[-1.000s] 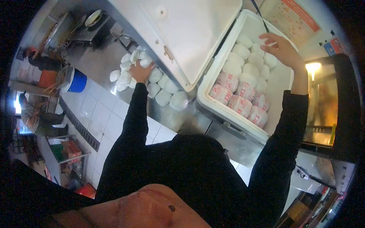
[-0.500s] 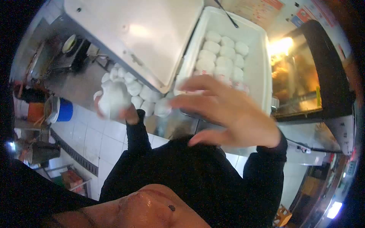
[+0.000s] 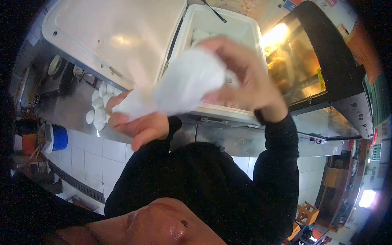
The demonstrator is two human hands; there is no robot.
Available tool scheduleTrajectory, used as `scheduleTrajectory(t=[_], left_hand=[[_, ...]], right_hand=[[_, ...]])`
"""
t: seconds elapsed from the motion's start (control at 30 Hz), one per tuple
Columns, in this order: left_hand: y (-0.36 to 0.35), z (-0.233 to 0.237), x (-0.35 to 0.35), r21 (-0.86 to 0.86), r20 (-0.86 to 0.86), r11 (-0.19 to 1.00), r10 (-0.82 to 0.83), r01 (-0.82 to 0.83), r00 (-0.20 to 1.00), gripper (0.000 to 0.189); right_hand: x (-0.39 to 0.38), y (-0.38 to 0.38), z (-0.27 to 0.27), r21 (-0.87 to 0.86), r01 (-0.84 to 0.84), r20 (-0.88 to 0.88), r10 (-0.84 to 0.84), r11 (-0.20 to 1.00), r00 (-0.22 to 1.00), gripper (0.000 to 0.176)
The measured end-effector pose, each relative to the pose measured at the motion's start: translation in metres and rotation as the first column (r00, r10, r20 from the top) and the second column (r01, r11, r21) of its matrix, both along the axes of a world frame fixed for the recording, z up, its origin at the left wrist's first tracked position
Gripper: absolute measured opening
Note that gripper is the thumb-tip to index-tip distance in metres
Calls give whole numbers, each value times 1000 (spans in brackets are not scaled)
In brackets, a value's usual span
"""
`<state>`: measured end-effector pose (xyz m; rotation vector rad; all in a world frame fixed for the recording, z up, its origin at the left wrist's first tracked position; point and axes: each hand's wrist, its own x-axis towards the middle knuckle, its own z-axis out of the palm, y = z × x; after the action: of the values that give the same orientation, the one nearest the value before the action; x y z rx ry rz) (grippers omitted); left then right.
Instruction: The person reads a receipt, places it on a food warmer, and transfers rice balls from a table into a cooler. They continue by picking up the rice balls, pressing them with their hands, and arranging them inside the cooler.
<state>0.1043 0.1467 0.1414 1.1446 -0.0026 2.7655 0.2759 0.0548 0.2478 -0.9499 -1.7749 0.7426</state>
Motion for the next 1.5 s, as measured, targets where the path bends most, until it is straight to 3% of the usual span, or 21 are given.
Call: scheduleTrajectory(t=[0.07, 0.17, 0.23, 0.37, 0.4, 0.47, 0.53, 0.63, 0.73, 0.8, 0.83, 0.87, 0.93, 0.97, 1.07, 1.13, 1.2, 1.27, 1.33, 1.43, 1.5], left_hand=[[-9, -7, -11, -27, -61, 998, -66, 65, 996, 53], [-19, -9, -16, -63, 7, 968, -245, 245, 970, 42], [-26, -11, -13, -57, 30, 942, -328, 330, 944, 40], [-41, -17, -8, -76, 77, 906, -410, 416, 909, 34], [-42, -21, -10, -59, 83, 911, -403, 408, 911, 34], [-44, -27, -13, -61, 40, 907, -415, 417, 909, 33], [-41, -25, -10, -103, 61, 934, -336, 341, 940, 34], [-37, -31, -4, -139, 23, 931, -338, 338, 941, 37], [-31, -29, 9, -81, -5, 911, -405, 404, 914, 44], [-27, -27, 14, -248, -178, 930, -318, 271, 931, 53], [-30, -14, 16, -374, -227, 904, -306, 208, 924, 59], [-29, -7, 23, -376, -228, 902, -310, 211, 923, 59], [-21, 2, 38, -420, -165, 825, -479, 377, 862, 64], [-15, 4, 48, -426, -177, 822, -485, 378, 857, 64], [-10, 9, 56, -282, -168, 828, -539, 484, 825, 68], [-10, 12, 40, -341, -606, 939, -258, 47, 753, 70], [-13, 5, 28, -364, -625, 930, -213, -40, 751, 75], [-17, 2, -8, -217, -705, 976, -130, -37, 697, 63], [-17, -23, -51, 17, -639, 999, 41, -39, 768, 47], [-23, -47, -82, 25, -268, 989, 146, -144, 952, 31], [-16, -80, -121, -454, -295, 874, 36, -174, 955, 24]], right_hand=[[36, 23, 18, -47, 11, -34, -13, 999, 999, 56], [92, 83, 20, -107, 319, 512, -223, 942, 829, 43], [134, 140, -25, 218, 363, 851, -358, 906, 384, 35], [184, 206, -143, 107, 500, 979, -4, 859, -202, 35], [184, 198, -154, 119, 442, 974, -18, 889, -225, 16], [216, 203, -199, 165, 270, 986, -156, 949, -53, 16], [213, 207, -194, 90, 276, 994, -71, 957, -78, 29], [216, 199, -189, 206, 414, 967, -249, 887, 51, 58], [210, 199, -159, 106, 455, 993, -116, 884, -6, 53], [216, 233, -143, -57, 305, 994, 26, 951, 105, 57], [161, 201, -96, -387, 146, 514, 82, 910, 854, 64], [83, 147, -25, -475, 166, 426, 61, 864, 903, 68], [39, 118, 5, -350, -462, 220, 551, 815, 805, 64], [25, 103, 9, -344, -461, 209, 545, 818, 812, 64], [10, 79, 7, -259, -202, 346, 286, 944, 894, 66], [34, 86, 0, -428, -74, 240, 192, 901, 952, 62], [72, 98, -24, -348, -32, 337, 157, 937, 928, 56], [109, 106, -35, -560, 333, 564, 54, 759, 824, 60], [156, 121, -80, -538, 588, 739, 3, 604, 674, 62], [206, 127, -147, -463, 672, 793, -68, 578, 605, 69], [218, 141, -170, -532, 686, 741, -118, 497, 660, 59]])
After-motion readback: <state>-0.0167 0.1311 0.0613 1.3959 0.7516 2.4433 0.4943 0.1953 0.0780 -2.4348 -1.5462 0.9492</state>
